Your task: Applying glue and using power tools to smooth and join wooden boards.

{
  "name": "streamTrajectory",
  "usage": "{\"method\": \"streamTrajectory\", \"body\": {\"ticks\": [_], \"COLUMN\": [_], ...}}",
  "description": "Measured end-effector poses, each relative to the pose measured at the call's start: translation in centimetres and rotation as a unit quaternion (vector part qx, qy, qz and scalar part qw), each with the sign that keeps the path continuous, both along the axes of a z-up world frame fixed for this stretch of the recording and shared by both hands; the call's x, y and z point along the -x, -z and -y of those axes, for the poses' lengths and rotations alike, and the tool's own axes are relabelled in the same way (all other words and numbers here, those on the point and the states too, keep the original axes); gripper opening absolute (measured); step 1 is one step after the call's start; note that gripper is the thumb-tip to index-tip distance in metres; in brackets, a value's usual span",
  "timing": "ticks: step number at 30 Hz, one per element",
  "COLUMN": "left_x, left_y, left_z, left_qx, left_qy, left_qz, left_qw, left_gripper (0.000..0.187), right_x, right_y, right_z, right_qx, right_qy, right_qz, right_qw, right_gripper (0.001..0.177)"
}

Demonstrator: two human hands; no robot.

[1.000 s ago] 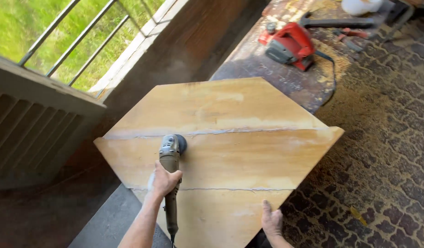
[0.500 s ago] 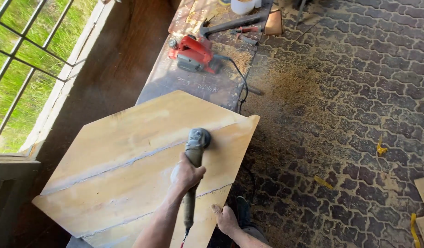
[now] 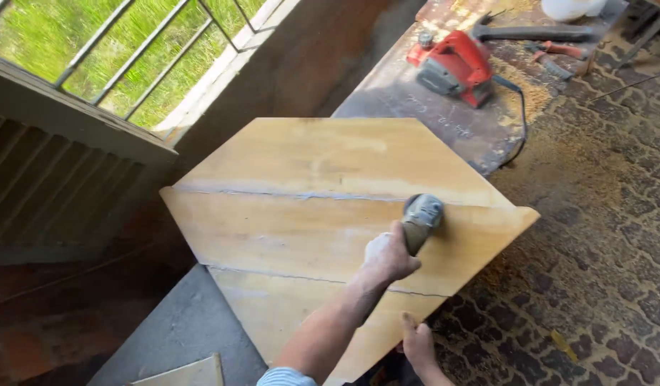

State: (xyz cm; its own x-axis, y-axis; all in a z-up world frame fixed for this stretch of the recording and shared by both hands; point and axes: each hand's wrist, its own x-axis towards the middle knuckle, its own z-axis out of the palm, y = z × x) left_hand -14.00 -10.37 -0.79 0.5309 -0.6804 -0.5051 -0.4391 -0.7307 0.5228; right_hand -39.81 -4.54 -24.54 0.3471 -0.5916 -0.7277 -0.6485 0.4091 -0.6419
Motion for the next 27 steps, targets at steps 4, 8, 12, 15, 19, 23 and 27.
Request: {"method": "streamTrajectory", "body": {"ticks": [4, 8, 12, 15, 19, 23, 27], "left_x": [-8.7, -15.3, -19.8, -20.4, -17.5, -12.1, -9.3], "left_y": [0.5, -1.4, 1.8, 2.8, -0.5, 1.8, -1.6], "left_z": [-12.4, -26.8, -38.4, -42.2, -39.1, -35.0, -32.4], "left_qx": [-0.083, -0.088, -0.066, -0.065, -0.088, -0.019, -0.099], "left_qy": [-0.12, -0.274, -0.399, -0.441, -0.396, -0.319, -0.187], "left_qz": [0.026, -0.017, 0.03, 0.052, 0.013, 0.018, -0.025], "left_qw": [0.989, 0.958, 0.914, 0.894, 0.914, 0.947, 0.977], "left_gripper": [0.08, 0.077, 0.089, 0.09, 0.087, 0.111, 0.092], "right_x": [0.6, 0.9, 0.0, 0.1, 0.0, 0.1, 2.3], "right_y": [1.5, 1.3, -0.5, -0.9, -2.0, 0.0, 4.1], "right_z": [-0.9, -1.2, -0.6, -0.4, -0.4, 0.2, 2.2], "right_qx": [0.094, 0.105, -0.007, -0.028, -0.039, -0.036, 0.015], "right_qy": [-0.009, 0.005, 0.059, 0.056, 0.055, 0.051, 0.045], "right_qz": [0.003, 0.004, -0.01, -0.024, -0.013, 0.009, 0.042], "right_qw": [0.995, 0.994, 0.998, 0.998, 0.998, 0.998, 0.998], "right_gripper": [0.061, 0.059, 0.061, 0.064, 0.064, 0.061, 0.058]}}
